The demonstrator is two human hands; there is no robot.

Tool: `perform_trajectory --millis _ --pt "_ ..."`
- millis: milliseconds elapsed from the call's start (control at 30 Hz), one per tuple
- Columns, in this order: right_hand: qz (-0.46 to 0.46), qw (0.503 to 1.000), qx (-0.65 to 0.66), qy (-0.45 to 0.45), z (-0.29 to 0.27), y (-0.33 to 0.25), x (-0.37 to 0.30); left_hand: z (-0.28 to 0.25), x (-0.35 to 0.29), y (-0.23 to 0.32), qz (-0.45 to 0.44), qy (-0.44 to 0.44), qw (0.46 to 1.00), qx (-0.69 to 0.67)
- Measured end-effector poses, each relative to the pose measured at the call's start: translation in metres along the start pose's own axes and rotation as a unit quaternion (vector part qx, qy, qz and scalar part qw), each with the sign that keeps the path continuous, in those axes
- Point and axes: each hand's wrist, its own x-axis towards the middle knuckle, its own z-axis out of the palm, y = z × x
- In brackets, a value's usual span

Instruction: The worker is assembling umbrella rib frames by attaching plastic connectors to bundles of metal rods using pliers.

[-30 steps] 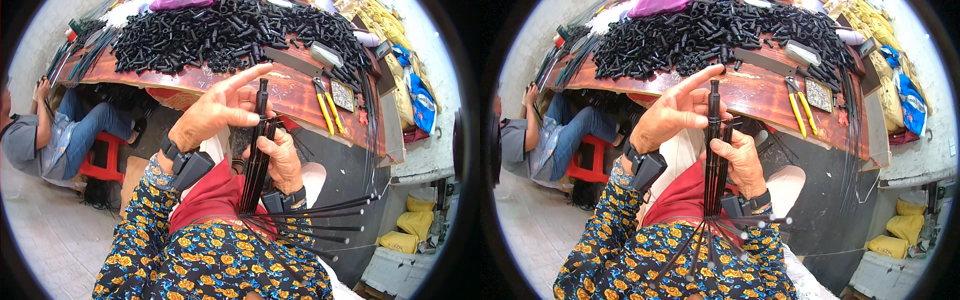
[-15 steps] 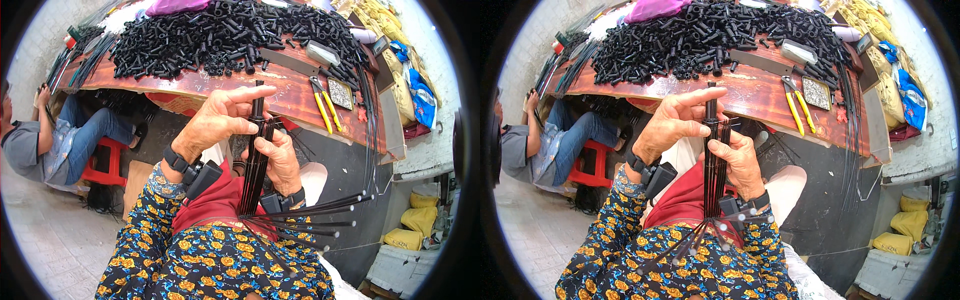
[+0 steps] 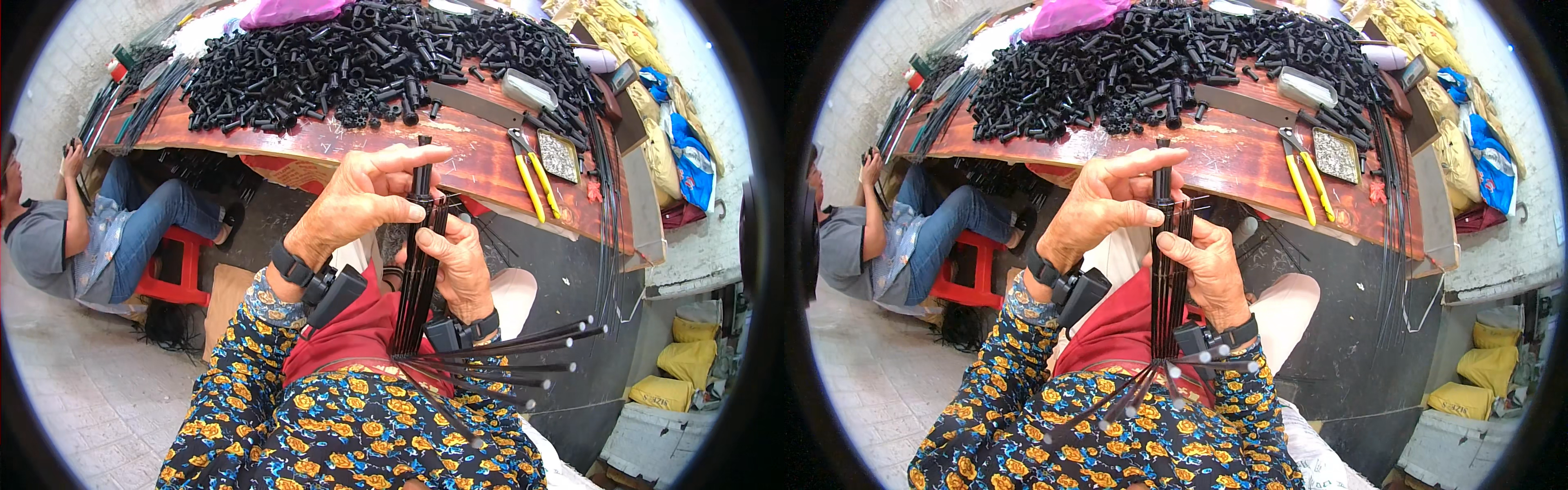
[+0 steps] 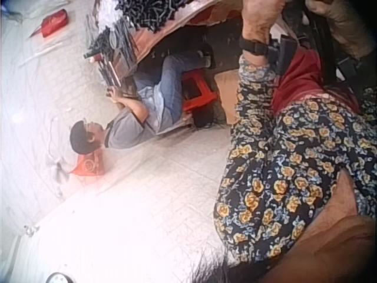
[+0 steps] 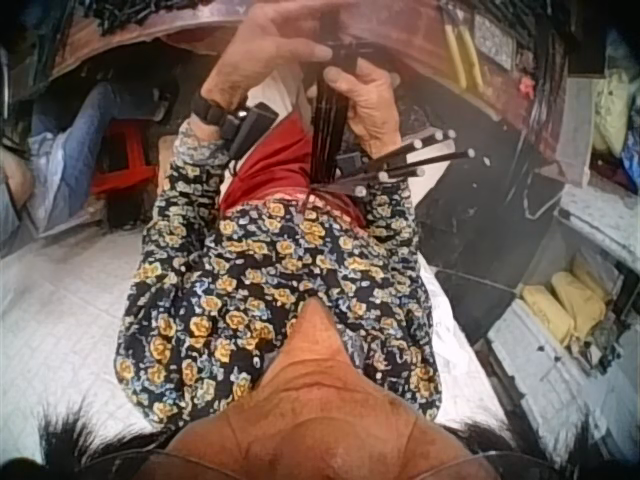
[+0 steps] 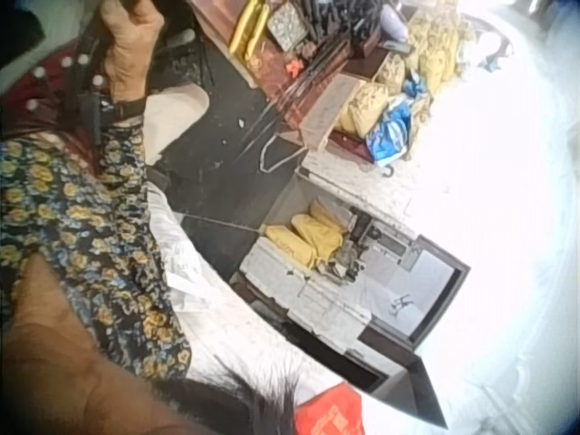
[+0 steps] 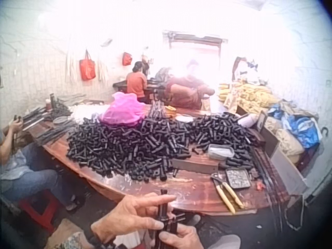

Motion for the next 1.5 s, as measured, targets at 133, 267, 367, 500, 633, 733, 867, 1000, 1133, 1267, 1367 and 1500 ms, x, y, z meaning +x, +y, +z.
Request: perform_trajectory --millis 133,267,367,500,633,733,867,1000,1133,1267,1367,1500 --pt "-0.001 1.0 0.007 -0.004 0.0 -0.004 -0.002 0.0 0.003 0.0 0.01 -0.016 1.0 0.022" --pt "0.012 1.0 0.009 -0.009 0.005 -0.01 -0.005 -0.008 0.005 -0.012 0.002 -0.019 1.0 -0.003" --pt "-0.003 1.0 -0.008 -0.019 -0.001 -0.004 -0.002 -0.008 0.007 -0.016 -0.001 -0.023 1.0 -0.013" --pt "-0.007 1.0 0.001 -0.001 0.002 -0.005 -0.002 -0.011 0.009 -0.021 0.004 -0.007 0.999 -0.043" --pt "-0.005 1.0 0.006 -0.003 0.003 -0.009 -0.003 -0.009 0.014 -0.02 -0.003 -0.024 0.999 -0.048" --pt "-0.022 1.0 0.019 -0.008 0.005 -0.006 -0.001 -0.01 0.013 -0.028 0.013 -0.032 0.997 -0.074" --pt "-0.029 0.998 0.05 -0.023 0.01 -0.006 -0.001 -0.015 0.009 -0.038 0.04 -0.053 0.991 -0.113" --pt "-0.039 0.998 0.031 -0.035 0.004 -0.004 -0.001 -0.012 0.012 -0.044 0.074 -0.082 0.984 -0.139" --pt "-0.041 0.996 0.042 -0.064 0.003 -0.007 -0.001 -0.012 0.014 -0.049 0.099 -0.102 0.979 -0.149" --pt "-0.041 0.996 0.041 -0.064 0.001 -0.008 -0.002 -0.009 0.016 -0.046 0.093 -0.11 0.978 -0.154" --pt "-0.045 0.997 0.044 -0.053 -0.003 -0.006 -0.002 -0.007 0.017 -0.046 0.091 -0.097 0.979 -0.154" --pt "-0.023 0.998 0.05 -0.029 -0.006 -0.007 -0.004 -0.007 0.019 -0.049 0.065 -0.125 0.975 -0.171"
